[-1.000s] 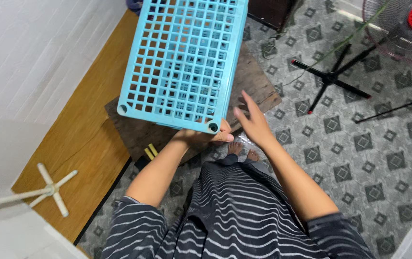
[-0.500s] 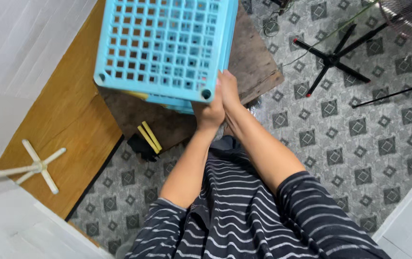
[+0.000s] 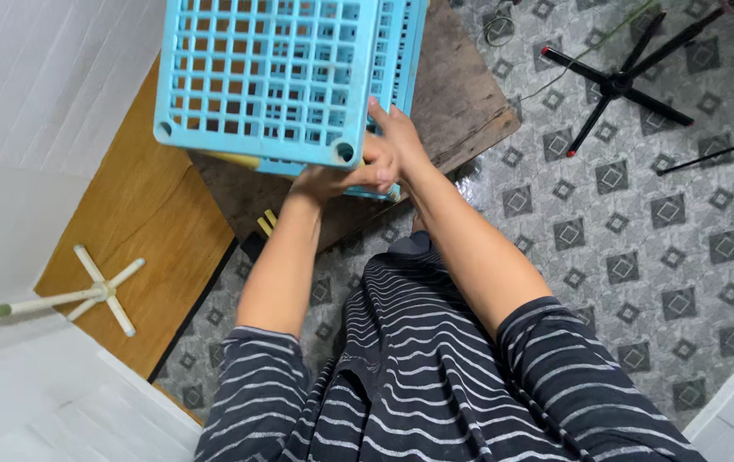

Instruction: The person assembles a stack of light blue plastic crates by inserting yellow cylindrical rods into the corner holes. They repeatedly lift, rotate, and align the crates to fit the rods, then place the assembled stack on a wooden board.

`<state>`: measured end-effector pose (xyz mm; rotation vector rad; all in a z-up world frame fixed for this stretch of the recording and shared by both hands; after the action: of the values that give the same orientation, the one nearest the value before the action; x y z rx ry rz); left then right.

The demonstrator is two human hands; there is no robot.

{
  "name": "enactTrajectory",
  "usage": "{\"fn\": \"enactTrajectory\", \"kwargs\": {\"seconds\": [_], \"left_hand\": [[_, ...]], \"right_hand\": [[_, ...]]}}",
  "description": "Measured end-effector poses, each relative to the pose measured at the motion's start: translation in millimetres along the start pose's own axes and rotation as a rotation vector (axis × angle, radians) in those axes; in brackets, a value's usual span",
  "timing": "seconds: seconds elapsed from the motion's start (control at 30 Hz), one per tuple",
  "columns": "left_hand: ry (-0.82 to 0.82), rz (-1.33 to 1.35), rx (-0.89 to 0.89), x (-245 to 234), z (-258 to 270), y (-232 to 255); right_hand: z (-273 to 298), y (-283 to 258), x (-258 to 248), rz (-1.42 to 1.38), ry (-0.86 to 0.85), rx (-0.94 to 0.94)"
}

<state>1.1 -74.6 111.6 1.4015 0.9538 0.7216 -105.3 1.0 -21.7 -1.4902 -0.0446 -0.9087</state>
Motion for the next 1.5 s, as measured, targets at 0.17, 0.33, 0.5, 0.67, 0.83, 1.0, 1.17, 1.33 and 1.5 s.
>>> {"fn": "enactTrajectory", "kwargs": {"seconds": [0.17, 0.33, 0.5, 0.67, 0.83, 1.0, 1.17, 1.33, 1.5], "left_hand": [[0.268, -0.242, -0.051, 22.6, -2.3, -21.8], [0.554, -0.236, -0.185, 40.0, -6.3, -50.7], [0.718, -0.375, 0.179, 50.9, -27.1, -27.6], [0.939, -0.632, 0.144, 65.6, -34.3, -25.7], [1.181, -0.774, -0.075, 63.5, -40.7, -84.6], [0.897, -0.57, 0.14, 45.8, -34.1, -76.0], [0.179, -0.204, -0.078, 8.3, -6.5, -35.1], [0.474, -1.328, 0.013, 5.0, -9.4, 6.5], [0.233, -0.714, 0.04, 19.9, -14.7, -32.2]], "right_hand": [[1.9, -25.9, -30.4, 0.797, 0.322, 0.121], [70.4, -113.0, 0.6, 0.29, -0.006, -0.206], [81.2, -168.5, 52.3, 0.417, -0.271, 0.062], [73.3, -185.6, 65.2, 0.443, -0.189, 0.147], [62.7, -184.2, 75.4, 0.444, -0.183, 0.097], [57.9, -178.1, 74.6, 0.544, -0.134, 0.048], [43.8, -185.4, 77.2, 0.683, -0.181, -0.056], [38.8, -173.8, 100.9, -0.424, -0.354, 0.036], [44.8, -156.6, 98.3, -0.496, -0.41, 0.078]]}}
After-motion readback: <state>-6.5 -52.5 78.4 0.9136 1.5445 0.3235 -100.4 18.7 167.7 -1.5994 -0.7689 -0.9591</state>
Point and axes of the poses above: each hand's wrist, its own z-axis away from the middle knuckle, its own x-axis out of the palm, y = z × x, the point moved 2 cm from there along -z, towards the middle knuckle, and after that the axes turned 14 degrees about -y, right-handed, at the moved point
